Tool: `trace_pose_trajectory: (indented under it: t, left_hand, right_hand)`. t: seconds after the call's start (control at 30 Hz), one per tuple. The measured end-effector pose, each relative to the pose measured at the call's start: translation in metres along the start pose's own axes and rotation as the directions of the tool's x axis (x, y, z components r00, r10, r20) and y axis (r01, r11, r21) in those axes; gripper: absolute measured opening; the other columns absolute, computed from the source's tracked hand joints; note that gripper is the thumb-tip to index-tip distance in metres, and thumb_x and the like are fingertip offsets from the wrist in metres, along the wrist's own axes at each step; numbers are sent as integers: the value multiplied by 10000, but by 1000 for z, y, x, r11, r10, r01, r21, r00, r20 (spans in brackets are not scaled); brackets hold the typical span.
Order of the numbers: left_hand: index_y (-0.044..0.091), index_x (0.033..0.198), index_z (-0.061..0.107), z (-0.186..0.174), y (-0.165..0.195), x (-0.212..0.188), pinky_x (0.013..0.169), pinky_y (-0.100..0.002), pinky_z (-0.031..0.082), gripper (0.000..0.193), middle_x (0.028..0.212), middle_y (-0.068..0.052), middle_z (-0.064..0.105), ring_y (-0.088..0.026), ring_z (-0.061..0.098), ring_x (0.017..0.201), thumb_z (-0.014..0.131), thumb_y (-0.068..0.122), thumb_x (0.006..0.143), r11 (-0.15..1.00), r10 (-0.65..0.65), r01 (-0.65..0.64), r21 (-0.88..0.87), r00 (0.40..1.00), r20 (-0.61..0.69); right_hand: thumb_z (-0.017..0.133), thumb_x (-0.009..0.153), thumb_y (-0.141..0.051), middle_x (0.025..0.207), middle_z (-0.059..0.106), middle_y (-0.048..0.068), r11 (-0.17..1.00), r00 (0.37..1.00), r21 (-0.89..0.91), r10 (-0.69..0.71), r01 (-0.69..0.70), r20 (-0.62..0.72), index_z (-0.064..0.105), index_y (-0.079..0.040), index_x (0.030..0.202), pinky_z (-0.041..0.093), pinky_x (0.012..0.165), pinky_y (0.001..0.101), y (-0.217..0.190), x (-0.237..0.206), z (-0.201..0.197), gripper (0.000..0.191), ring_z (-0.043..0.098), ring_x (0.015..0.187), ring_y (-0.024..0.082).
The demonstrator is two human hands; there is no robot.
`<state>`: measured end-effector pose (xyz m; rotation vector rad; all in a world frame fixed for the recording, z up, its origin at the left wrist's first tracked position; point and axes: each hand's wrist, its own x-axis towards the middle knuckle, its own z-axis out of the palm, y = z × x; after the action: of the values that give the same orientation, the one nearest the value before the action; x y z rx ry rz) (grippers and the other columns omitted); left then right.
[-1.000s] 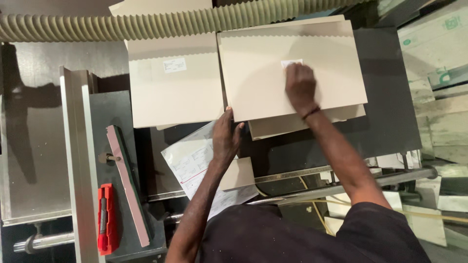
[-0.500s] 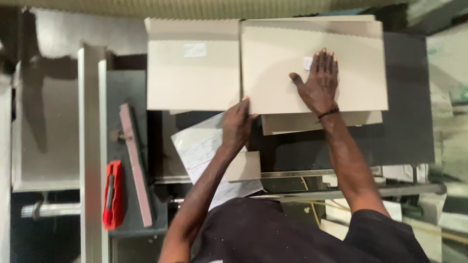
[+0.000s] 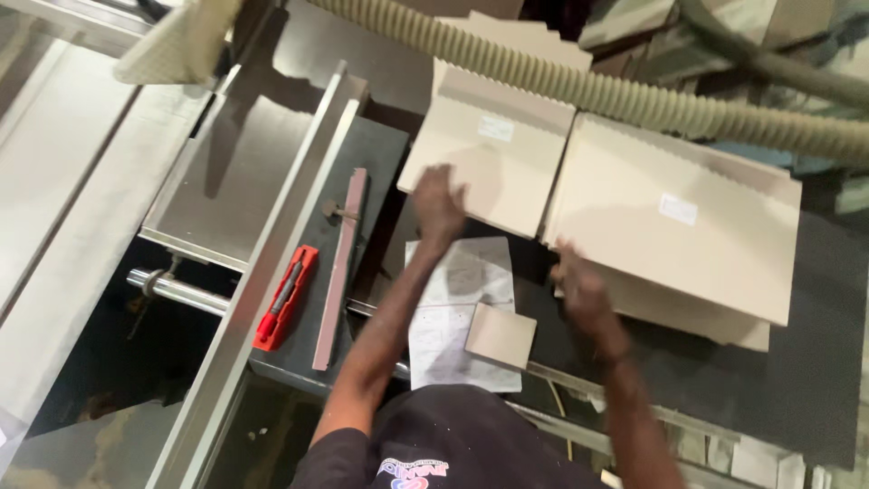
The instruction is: The person repeatedly picks up small rectangular wood panels, applies a label to each, and places them in a stack. The person also consults a printed document on the table between labeling actions.
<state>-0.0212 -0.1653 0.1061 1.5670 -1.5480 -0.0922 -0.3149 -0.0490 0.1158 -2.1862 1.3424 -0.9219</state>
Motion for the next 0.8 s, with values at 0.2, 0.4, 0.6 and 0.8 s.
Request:
trace_pose_trajectory:
  t: [0.2, 0.4, 0.6, 0.8]
  left_hand:
    - [-31, 1024, 733, -45, -46, 62, 855, -551, 528, 478, 1032, -276, 718, -462, 685, 991, 758, 426, 887, 894, -447, 420, 153, 827, 340]
    - [-47, 953, 750, -65, -59, 69, 769, -505, 563, 574, 906, -272, 748, -416, 754, 871, 793, 506, 806, 837, -459, 536, -106, 795, 396]
    - [7, 1082, 747, -86, -69, 2, 815, -485, 550, 528, 973, -236, 763, -402, 740, 930, 690, 488, 873, 808, -485, 577, -115, 764, 425]
    - [72, 1237, 684, -107, -66, -79, 876, -543, 507, 589, 1113, -228, 725, -437, 683, 1033, 576, 563, 931, 763, -575, 646, -2, 681, 452]
  right_hand:
    - [680, 961, -163, 1357, 706, 123, 864, 904, 306, 428, -400, -24, 674, -71, 1338, 544, 999, 312, -94, -71, 64, 387, 685, 1223, 188]
    - [699, 930, -142, 1314, 736, 127, 836, 904, 362, 426, -412, 43, 718, -79, 1297, 567, 946, 315, -101, -70, 81, 374, 689, 1210, 189]
    - [638, 1007, -203, 1240, 752, 147, 692, 710, 472, 681, -546, -178, 652, -10, 1353, 610, 917, 346, -59, -63, 87, 397, 715, 1111, 213]
    - [669, 969, -305, 1199, 656, 105, 537, 584, 550, 805, -640, -107, 522, 27, 1427, 615, 850, 348, -26, -91, 108, 585, 656, 1054, 183]
